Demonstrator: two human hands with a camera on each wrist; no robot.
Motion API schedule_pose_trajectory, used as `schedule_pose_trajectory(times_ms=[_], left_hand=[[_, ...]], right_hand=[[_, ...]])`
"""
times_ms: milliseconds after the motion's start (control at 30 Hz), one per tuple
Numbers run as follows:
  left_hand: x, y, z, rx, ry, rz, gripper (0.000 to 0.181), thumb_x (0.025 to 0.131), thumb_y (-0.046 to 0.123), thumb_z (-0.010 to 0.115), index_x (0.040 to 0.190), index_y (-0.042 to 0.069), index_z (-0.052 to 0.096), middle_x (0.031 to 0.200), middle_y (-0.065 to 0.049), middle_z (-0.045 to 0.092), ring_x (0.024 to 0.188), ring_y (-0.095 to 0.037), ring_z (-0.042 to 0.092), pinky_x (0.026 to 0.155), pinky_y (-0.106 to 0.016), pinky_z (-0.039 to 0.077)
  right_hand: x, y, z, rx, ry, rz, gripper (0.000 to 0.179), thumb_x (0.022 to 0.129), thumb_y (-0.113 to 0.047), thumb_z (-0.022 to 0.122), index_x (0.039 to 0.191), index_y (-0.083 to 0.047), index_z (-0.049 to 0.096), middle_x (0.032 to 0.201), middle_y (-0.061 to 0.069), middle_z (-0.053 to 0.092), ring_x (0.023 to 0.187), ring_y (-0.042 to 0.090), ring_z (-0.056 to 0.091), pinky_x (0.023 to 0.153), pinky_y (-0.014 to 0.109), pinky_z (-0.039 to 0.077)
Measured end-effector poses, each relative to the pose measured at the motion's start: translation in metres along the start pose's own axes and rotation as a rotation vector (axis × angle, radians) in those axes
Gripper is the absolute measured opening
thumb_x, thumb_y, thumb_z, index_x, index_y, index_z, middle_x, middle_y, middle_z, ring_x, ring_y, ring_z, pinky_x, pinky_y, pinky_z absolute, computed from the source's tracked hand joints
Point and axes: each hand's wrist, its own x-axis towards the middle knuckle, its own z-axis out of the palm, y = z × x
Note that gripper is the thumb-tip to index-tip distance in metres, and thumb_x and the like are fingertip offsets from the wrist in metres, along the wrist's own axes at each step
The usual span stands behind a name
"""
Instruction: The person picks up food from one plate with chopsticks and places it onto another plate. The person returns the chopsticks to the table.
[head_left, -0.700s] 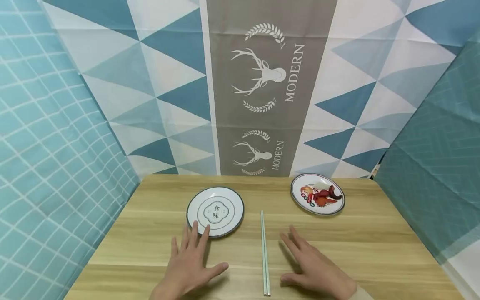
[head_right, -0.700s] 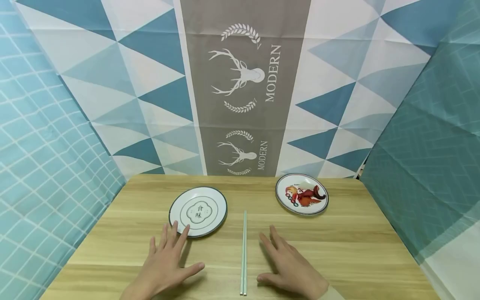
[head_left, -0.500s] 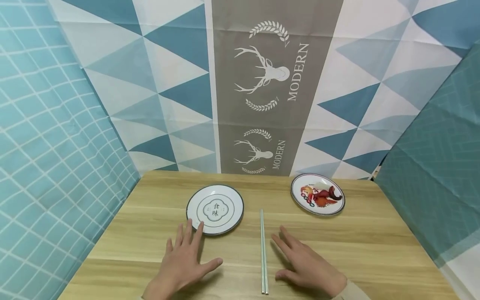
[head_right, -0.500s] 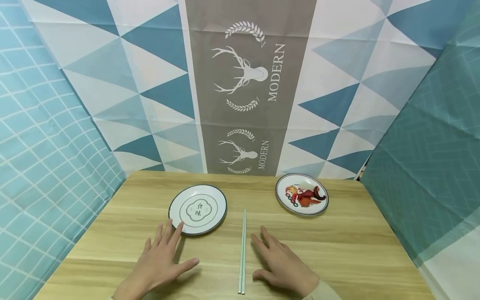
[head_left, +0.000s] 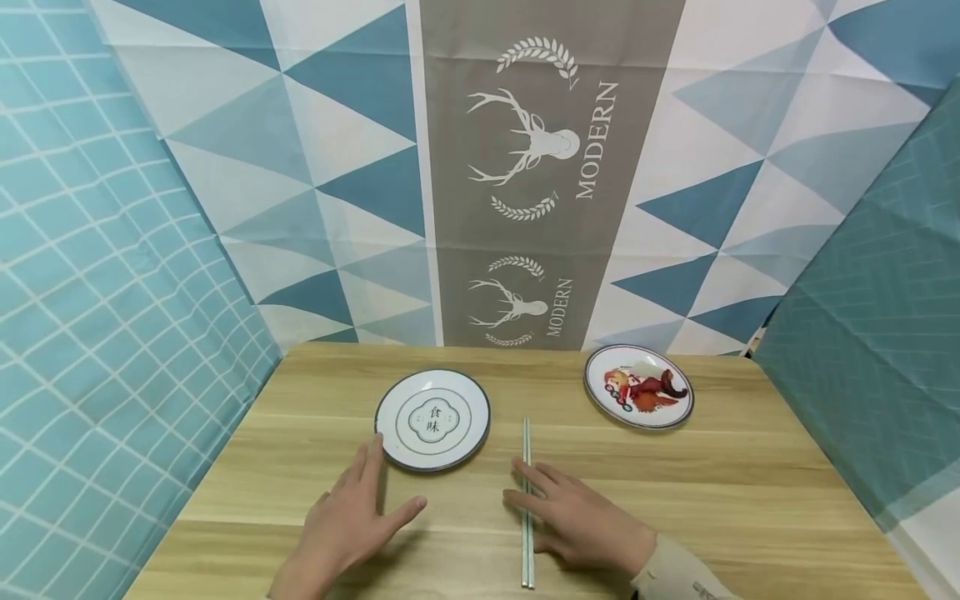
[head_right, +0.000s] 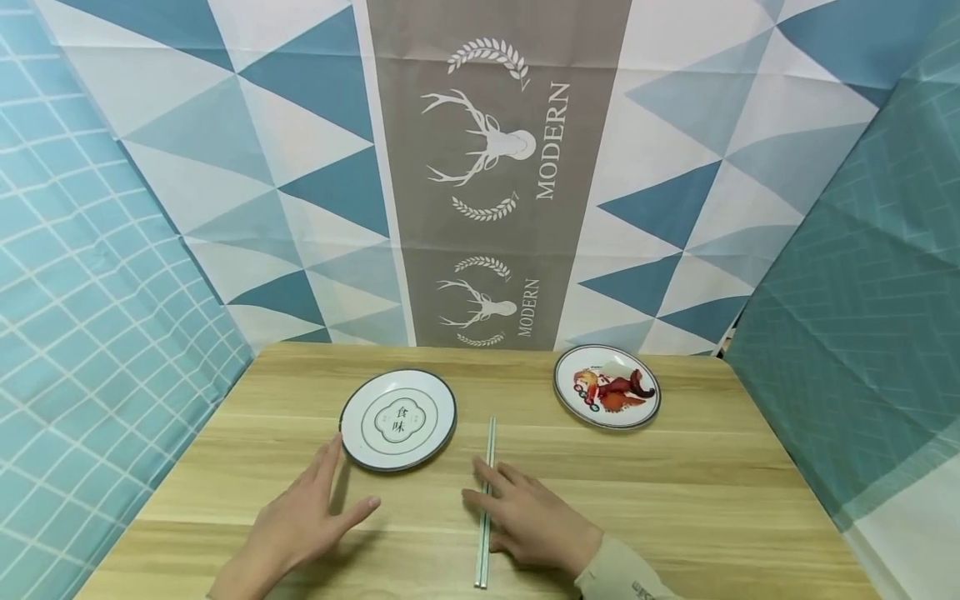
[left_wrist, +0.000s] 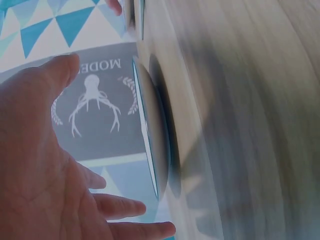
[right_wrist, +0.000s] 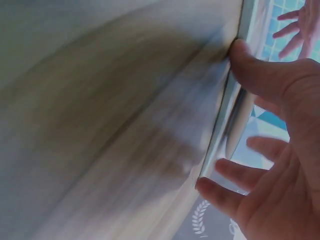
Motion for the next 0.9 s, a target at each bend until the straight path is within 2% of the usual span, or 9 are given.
schedule_pose_trajectory(times_ms=[167,400,467,633,733,900], left_hand=[[-0.002,-0.007,-0.003,0.001,0.015,-0.023,0.116,0.086,0.085,0.050,0.164,0.007,0.015,0.164,-0.025,0.032,0.140,-0.051,0.045,0.102,-0.079,0.041],[-0.001,-0.009,-0.007,-0.009,0.058,-0.036,0.110,0.091,0.080,0.050,0.162,0.002,0.018,0.155,-0.033,0.042,0.131,-0.055,0.052,0.100,-0.076,0.044],[-0.002,-0.009,-0.008,-0.016,0.055,-0.042,0.109,0.092,0.079,0.050,0.163,0.002,0.018,0.154,-0.033,0.043,0.133,-0.054,0.051,0.103,-0.079,0.039],[-0.002,-0.007,-0.007,-0.045,0.040,-0.061,0.109,0.094,0.078,0.047,0.163,0.002,0.014,0.157,-0.030,0.040,0.137,-0.053,0.048,0.108,-0.086,0.025],[-0.003,-0.008,-0.005,-0.056,0.049,-0.072,0.107,0.095,0.077,0.047,0.163,0.001,0.014,0.157,-0.031,0.040,0.135,-0.055,0.049,0.107,-0.085,0.026],[-0.003,-0.010,-0.004,-0.058,0.067,-0.082,0.105,0.096,0.074,0.049,0.162,0.000,0.016,0.153,-0.034,0.043,0.133,-0.056,0.050,0.103,-0.082,0.035]], right_hand=[[0.007,-0.006,0.001,-0.011,-0.001,-0.105,0.038,0.092,-0.021,0.077,0.129,-0.032,0.072,0.155,0.006,0.053,0.137,0.047,0.051,0.104,0.060,0.053],[0.011,-0.010,-0.002,-0.016,0.020,-0.105,0.022,0.086,-0.017,0.082,0.105,-0.029,0.080,0.139,0.004,0.065,0.133,0.042,0.057,0.104,0.054,0.056],[0.012,-0.011,-0.002,-0.028,0.033,-0.120,0.019,0.086,-0.016,0.082,0.101,-0.028,0.079,0.132,0.003,0.068,0.130,0.039,0.059,0.103,0.051,0.057],[0.015,-0.012,0.002,-0.075,0.064,-0.154,0.019,0.087,-0.012,0.079,0.093,-0.030,0.075,0.119,0.004,0.068,0.125,0.037,0.061,0.100,0.049,0.058],[0.015,-0.012,0.004,-0.094,0.092,-0.166,0.022,0.083,-0.011,0.080,0.090,-0.031,0.075,0.118,0.005,0.066,0.123,0.036,0.060,0.101,0.049,0.058],[0.015,-0.010,0.005,-0.083,0.134,-0.198,0.017,0.082,-0.017,0.082,0.089,-0.032,0.076,0.112,0.001,0.061,0.107,0.018,0.057,0.089,0.031,0.057]])
